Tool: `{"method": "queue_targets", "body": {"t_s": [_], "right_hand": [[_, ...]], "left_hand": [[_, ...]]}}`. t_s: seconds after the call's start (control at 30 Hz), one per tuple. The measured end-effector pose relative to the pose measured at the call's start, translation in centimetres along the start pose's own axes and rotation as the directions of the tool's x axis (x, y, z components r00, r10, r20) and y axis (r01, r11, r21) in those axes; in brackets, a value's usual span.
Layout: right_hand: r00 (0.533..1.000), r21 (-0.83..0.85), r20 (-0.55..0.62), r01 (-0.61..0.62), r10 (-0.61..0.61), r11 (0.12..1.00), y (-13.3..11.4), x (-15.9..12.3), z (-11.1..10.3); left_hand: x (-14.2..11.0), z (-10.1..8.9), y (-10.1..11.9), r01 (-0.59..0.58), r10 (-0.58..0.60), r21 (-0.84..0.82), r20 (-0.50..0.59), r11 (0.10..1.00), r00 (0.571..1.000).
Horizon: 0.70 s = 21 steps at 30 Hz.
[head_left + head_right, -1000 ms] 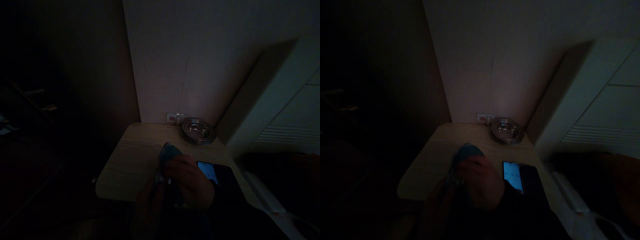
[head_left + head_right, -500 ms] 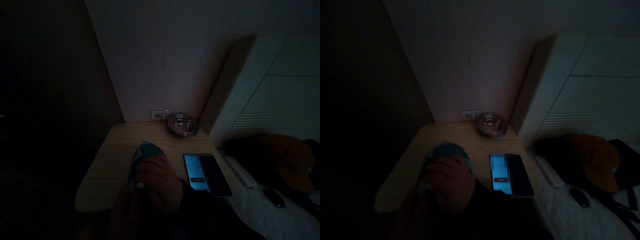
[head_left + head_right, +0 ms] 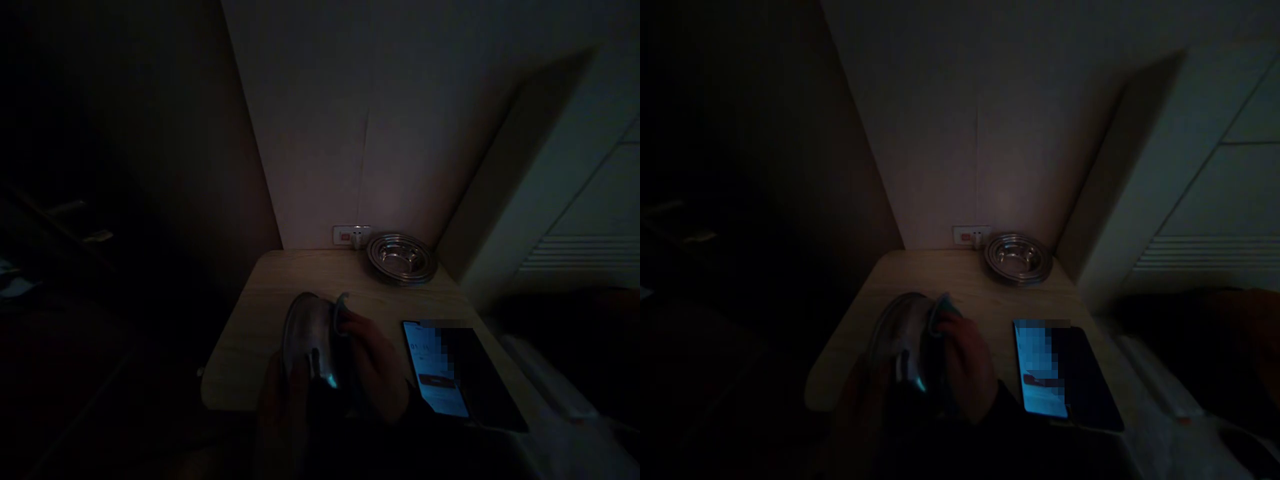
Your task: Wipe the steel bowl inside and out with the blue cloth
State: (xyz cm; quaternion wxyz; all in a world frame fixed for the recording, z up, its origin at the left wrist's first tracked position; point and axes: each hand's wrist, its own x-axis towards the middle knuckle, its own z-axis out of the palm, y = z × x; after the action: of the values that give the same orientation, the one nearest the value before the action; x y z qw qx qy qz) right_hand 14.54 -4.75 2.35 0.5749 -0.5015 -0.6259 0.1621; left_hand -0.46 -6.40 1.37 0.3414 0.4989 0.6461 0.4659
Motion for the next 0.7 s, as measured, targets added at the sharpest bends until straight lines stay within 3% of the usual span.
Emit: {"method": "queue_targets", "body": {"t_s": [0.2,0.3,0.4,0.5,0.6,0.7], "right_hand": [[0.943,0.104,-0.103,-0.305,0.315,0.947,1.6,-0.1,-0.7],[0.909,0.141,-0.156,-0.368,0.387,0.919,1.1,0.4,-1.3],[0.901,0.155,-0.2,-0.359,0.385,0.92,0.1,0.9,-1.5],[0.942,0.098,-0.215,-0.241,0.257,0.966,-1.4,0.6,-1.0],[0.99,-0.037,-0.138,0.001,-0.006,0.999,-3.2,-0.3,-0.5],[0.967,-0.208,0.032,0.254,-0.253,0.945,-4.4,-1.0,-0.4]], "left_hand": [[-1.1,-0.8,-0.5,0.011,-0.01,0.013,-0.022,1.0,1.0],[-1.5,-0.8,-0.6,0.044,-0.044,-0.008,-0.012,0.999,0.999],[-1.3,-0.5,0.4,0.128,-0.129,-0.086,0.002,0.988,0.992],[-1.2,-0.3,1.9,0.147,-0.141,-0.154,0.048,0.977,0.989],[-1.1,-0.4,2.5,0.094,-0.087,-0.125,0.058,0.988,0.995],[-0.9,-0.5,2.3,0.109,-0.099,-0.093,0.098,0.99,0.99]]}}
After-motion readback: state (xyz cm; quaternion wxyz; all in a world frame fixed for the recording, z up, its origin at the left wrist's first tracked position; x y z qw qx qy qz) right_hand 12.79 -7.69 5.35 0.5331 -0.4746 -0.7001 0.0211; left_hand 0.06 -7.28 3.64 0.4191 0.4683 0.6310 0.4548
